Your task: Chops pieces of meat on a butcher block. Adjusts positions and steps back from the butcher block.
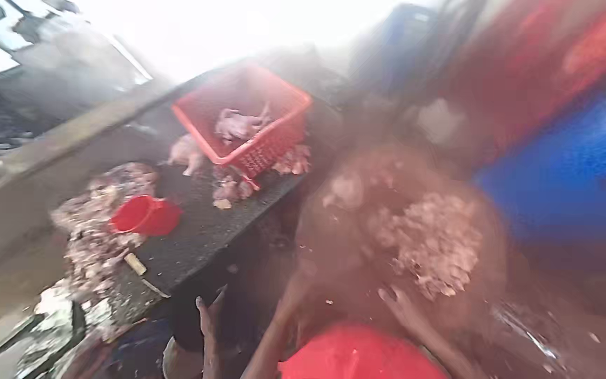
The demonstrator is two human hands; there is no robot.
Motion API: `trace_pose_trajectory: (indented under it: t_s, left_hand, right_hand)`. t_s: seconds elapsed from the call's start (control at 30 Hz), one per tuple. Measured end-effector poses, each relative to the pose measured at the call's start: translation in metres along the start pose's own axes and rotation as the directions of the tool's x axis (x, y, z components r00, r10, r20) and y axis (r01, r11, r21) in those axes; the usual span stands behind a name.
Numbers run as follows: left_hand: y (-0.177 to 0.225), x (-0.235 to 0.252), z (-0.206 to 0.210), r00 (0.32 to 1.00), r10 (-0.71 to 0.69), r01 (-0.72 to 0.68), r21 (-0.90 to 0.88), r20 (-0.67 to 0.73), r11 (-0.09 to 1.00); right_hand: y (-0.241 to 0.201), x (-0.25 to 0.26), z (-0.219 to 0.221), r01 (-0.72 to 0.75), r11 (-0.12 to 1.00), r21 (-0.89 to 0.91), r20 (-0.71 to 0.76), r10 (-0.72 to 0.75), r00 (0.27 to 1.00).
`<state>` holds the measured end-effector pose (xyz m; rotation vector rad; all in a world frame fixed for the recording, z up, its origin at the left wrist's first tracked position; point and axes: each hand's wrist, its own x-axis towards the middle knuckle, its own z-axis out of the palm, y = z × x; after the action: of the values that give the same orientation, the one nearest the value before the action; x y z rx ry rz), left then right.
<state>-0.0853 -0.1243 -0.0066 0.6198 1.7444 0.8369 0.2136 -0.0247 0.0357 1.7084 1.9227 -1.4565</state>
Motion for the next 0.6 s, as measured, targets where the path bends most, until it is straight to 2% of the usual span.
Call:
trace_pose_trajectory:
  t_s: [0.07, 0.13, 0.2, 0.23, 0.27, 0.3, 0.37, 0.4, 0.47, 0.53, 0.6]
  left_hand:
    - [0.003, -0.005, 0.003, 1.0, -0.027, 0.027, -0.038, 0.01, 0.999]
    - [0.001, -0.004, 0.007, 0.998, -0.038, 0.041, -0.065, 0.048, 0.997]
    - [0.004, -0.004, 0.007, 0.998, -0.023, 0.026, -0.049, 0.06, 0.998]
    - [0.007, -0.004, 0.006, 0.998, -0.018, 0.02, -0.025, 0.054, 0.999]
    - [0.011, -0.004, 0.004, 0.999, -0.014, 0.014, 0.007, 0.045, 1.0]
    - [0.015, -0.004, 0.003, 0.999, -0.005, 0.004, 0.046, 0.035, 0.999]
    - [0.013, -0.008, 0.005, 1.0, 0.009, -0.013, 0.122, 0.03, 0.992]
    - [0.01, -0.009, 0.007, 1.0, 0.015, -0.019, 0.138, 0.026, 0.99]
    - [0.009, -0.007, 0.01, 0.999, 0.036, -0.036, 0.112, 0.009, 0.993]
    - [0.001, -0.005, 0.011, 0.999, 0.049, -0.049, 0.076, -0.003, 0.996]
    - [-0.006, -0.004, 0.014, 0.999, 0.047, -0.047, 0.033, -0.019, 0.998]
  right_hand:
    - [-0.019, -0.018, -0.012, 0.127, 0.992, -0.014, -0.15, -0.128, 0.98]
    - [-0.036, -0.035, -0.021, 0.27, 0.961, -0.055, -0.299, -0.274, 0.914]
    - [-0.049, -0.039, -0.016, 0.348, 0.937, -0.027, -0.357, -0.334, 0.872]
    - [-0.049, -0.036, -0.009, 0.351, 0.937, 0.0, -0.347, -0.329, 0.878]
    - [-0.044, -0.028, -0.003, 0.305, 0.952, 0.023, -0.287, -0.286, 0.914]
    - [-0.032, -0.015, 0.002, 0.202, 0.978, 0.059, -0.148, -0.192, 0.97]
    - [0.005, 0.007, 0.014, 0.016, 0.998, 0.063, 0.07, -0.02, 0.997]
    - [0.014, 0.004, 0.016, -0.009, 0.998, 0.063, 0.084, 0.004, 0.996]
    - [-0.002, -0.015, 0.001, 0.014, 0.995, 0.094, 0.031, -0.017, 0.999]
    - [-0.03, -0.038, -0.011, 0.151, 0.974, 0.169, -0.08, -0.139, 0.987]
    - [-0.049, -0.049, -0.012, 0.31, 0.918, 0.247, -0.183, -0.27, 0.945]
